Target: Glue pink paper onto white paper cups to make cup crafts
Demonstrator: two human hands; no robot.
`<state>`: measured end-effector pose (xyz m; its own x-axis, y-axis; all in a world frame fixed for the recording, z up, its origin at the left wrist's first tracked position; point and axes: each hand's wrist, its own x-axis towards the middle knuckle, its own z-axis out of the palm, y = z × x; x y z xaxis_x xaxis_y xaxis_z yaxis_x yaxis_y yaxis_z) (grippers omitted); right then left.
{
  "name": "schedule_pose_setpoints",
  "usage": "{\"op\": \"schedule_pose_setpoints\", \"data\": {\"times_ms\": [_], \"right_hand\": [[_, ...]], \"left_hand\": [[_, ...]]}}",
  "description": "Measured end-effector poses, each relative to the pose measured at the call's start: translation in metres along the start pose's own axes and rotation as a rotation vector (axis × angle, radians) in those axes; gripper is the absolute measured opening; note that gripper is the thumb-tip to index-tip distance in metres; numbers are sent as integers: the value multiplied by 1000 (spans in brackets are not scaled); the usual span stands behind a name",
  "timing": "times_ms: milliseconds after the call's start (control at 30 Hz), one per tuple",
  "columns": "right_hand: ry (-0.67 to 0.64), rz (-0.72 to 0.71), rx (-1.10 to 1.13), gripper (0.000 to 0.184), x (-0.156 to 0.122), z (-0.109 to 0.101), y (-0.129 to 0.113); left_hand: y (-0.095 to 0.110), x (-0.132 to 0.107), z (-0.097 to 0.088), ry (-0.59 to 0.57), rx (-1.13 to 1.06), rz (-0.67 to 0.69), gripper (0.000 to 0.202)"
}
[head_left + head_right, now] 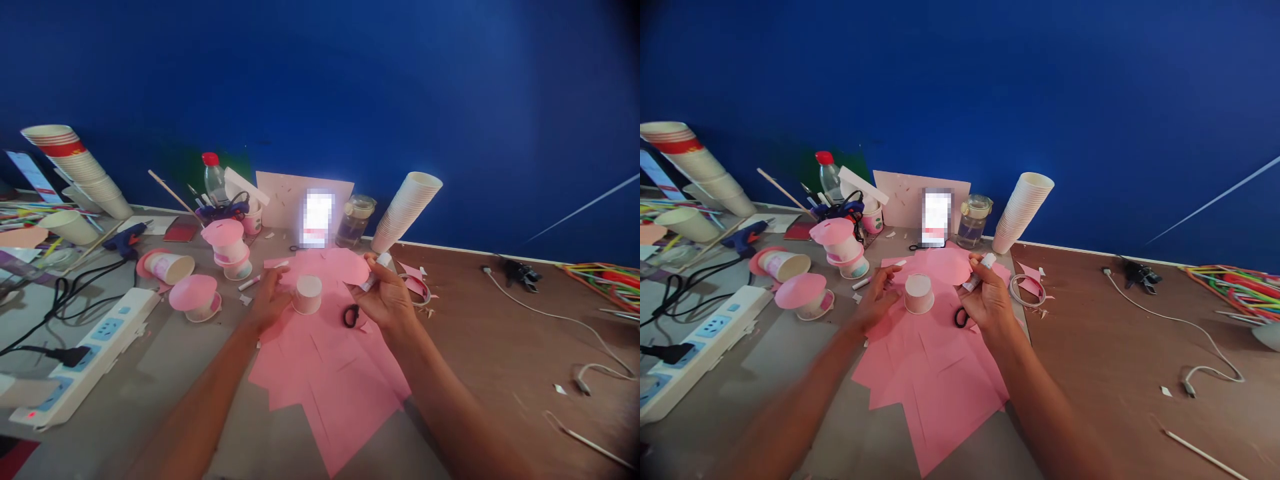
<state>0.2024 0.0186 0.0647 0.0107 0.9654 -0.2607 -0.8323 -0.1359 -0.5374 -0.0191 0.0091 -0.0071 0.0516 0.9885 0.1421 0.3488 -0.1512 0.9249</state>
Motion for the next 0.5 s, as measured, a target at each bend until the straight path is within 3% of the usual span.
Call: {"op": "schedule_pose_setpoints", "data": {"times_ms": [167,300,500], "right_hand": [[-33,-16,-53,21,-1,1,-2],[-53,-20,-59,20,-1,0,-2],[-44,24,-11,20,-1,-1,-1]], "left_hand": [[-13,3,1,40,13,4,54],[-26,6,4,120,178,66,48],[-30,7,3,67,271,126,50]]}}
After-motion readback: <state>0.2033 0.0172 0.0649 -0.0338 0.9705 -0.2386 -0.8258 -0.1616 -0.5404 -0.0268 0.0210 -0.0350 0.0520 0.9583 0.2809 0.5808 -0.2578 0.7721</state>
